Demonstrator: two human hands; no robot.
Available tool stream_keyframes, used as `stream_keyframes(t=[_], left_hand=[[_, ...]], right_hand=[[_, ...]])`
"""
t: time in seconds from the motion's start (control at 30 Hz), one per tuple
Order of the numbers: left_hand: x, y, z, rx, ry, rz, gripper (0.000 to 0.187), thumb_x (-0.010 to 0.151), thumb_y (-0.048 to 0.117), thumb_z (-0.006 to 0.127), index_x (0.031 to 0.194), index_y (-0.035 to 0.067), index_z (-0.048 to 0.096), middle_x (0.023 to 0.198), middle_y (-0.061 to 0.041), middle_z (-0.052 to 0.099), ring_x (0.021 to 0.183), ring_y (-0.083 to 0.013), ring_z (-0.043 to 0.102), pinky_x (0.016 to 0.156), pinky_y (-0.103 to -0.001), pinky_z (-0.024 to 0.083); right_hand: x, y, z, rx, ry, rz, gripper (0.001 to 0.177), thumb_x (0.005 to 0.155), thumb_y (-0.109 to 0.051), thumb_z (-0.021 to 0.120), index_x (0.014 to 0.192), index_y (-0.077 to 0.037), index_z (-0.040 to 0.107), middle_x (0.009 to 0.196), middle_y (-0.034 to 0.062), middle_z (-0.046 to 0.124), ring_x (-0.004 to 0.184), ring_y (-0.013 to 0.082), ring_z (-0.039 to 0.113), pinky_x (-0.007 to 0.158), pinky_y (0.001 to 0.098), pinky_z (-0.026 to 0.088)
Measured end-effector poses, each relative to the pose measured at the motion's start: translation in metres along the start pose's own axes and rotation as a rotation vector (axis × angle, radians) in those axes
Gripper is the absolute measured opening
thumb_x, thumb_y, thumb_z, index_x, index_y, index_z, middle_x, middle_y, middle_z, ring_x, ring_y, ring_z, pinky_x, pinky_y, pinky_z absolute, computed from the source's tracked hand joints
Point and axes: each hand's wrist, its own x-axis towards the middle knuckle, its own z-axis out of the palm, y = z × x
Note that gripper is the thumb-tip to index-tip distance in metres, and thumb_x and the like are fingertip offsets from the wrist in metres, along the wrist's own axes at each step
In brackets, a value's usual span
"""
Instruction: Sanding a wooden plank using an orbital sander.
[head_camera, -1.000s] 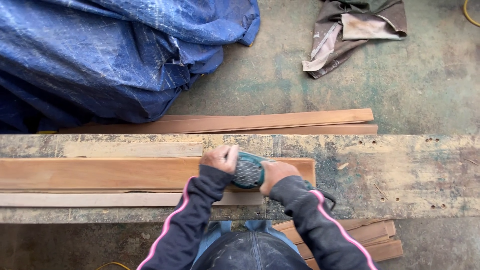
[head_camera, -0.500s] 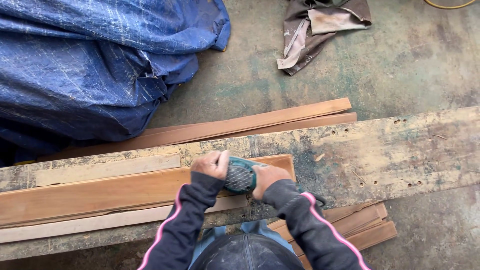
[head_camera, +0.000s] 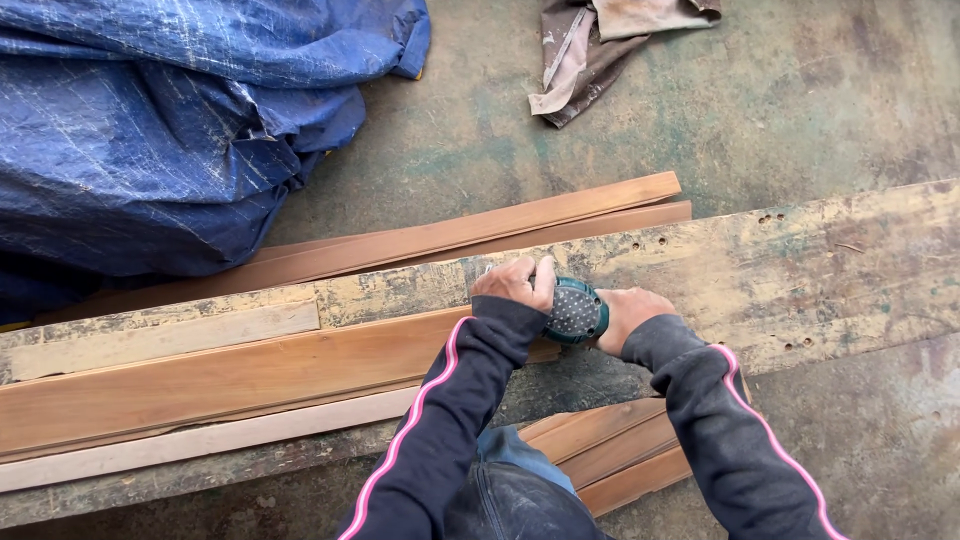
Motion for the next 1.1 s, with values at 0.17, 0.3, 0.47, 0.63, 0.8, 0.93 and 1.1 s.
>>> stream_keyframes(t=[0.17, 0.3, 0.47, 0.63, 0.8, 0.93, 1.1], left_hand=[[0.004, 0.0, 0.002, 0.049, -0.012, -0.048, 0.037, 0.091, 0.039, 0.064, 0.07, 0.01, 0.071, 0.072, -0.014, 0.072, 0.066, -0.033, 0.071, 0.064, -0.043, 0.054], [-0.009, -0.012, -0.003, 0.039, 0.047, -0.016, 0.035, 0.091, 0.036, 0.065, 0.069, 0.01, 0.069, 0.072, -0.014, 0.071, 0.065, -0.0333, 0.07, 0.062, -0.044, 0.053], [-0.041, -0.018, -0.013, 0.048, 0.072, -0.027, 0.035, 0.09, 0.033, 0.068, 0.066, 0.009, 0.065, 0.069, -0.013, 0.069, 0.062, -0.0331, 0.068, 0.06, -0.045, 0.052], [-0.052, -0.016, -0.01, 0.013, 0.129, 0.002, 0.032, 0.089, 0.032, 0.07, 0.067, 0.009, 0.067, 0.068, -0.014, 0.069, 0.062, -0.0335, 0.067, 0.06, -0.046, 0.051], [-0.032, -0.021, -0.005, 0.027, 0.101, -0.01, 0.035, 0.09, 0.033, 0.069, 0.067, 0.008, 0.067, 0.07, -0.014, 0.069, 0.063, -0.0331, 0.068, 0.062, -0.045, 0.052], [-0.021, -0.022, -0.007, 0.029, 0.106, -0.025, 0.034, 0.09, 0.034, 0.068, 0.069, 0.008, 0.068, 0.073, -0.014, 0.071, 0.065, -0.0337, 0.069, 0.063, -0.044, 0.053], [-0.025, -0.035, -0.025, 0.052, 0.149, -0.049, 0.034, 0.09, 0.035, 0.068, 0.068, 0.009, 0.068, 0.074, -0.014, 0.071, 0.067, -0.0357, 0.069, 0.064, -0.046, 0.053]], right_hand=[[0.012, 0.005, -0.004, -0.035, 0.0, -0.03, 0.038, 0.074, -0.037, 0.074, 0.109, -0.022, 0.072, 0.098, 0.0136, 0.077, 0.098, 0.0348, 0.073, 0.09, 0.0472, 0.057], [0.005, -0.005, -0.006, -0.034, -0.007, -0.096, 0.039, 0.072, -0.032, 0.073, 0.11, -0.023, 0.071, 0.095, 0.014, 0.077, 0.095, 0.0355, 0.073, 0.087, 0.0478, 0.058], [-0.008, -0.01, 0.009, -0.059, -0.036, -0.155, 0.036, 0.072, -0.033, 0.074, 0.105, -0.019, 0.071, 0.093, 0.0143, 0.076, 0.093, 0.036, 0.073, 0.085, 0.0486, 0.058], [-0.012, -0.005, 0.012, -0.081, -0.067, -0.168, 0.035, 0.072, -0.035, 0.076, 0.102, -0.019, 0.071, 0.092, 0.0144, 0.076, 0.092, 0.0359, 0.073, 0.085, 0.0484, 0.058], [-0.006, -0.016, -0.006, -0.064, -0.029, -0.157, 0.042, 0.072, -0.034, 0.075, 0.111, -0.023, 0.07, 0.095, 0.0136, 0.076, 0.092, 0.0356, 0.073, 0.085, 0.048, 0.058], [0.007, -0.016, -0.009, -0.078, -0.022, -0.155, 0.043, 0.072, -0.033, 0.074, 0.114, -0.026, 0.071, 0.096, 0.0122, 0.077, 0.094, 0.0355, 0.073, 0.086, 0.0484, 0.058], [0.008, -0.038, -0.005, -0.106, -0.027, -0.182, 0.041, 0.072, -0.027, 0.072, 0.113, -0.025, 0.072, 0.095, 0.0125, 0.077, 0.094, 0.035, 0.073, 0.086, 0.0476, 0.058]])
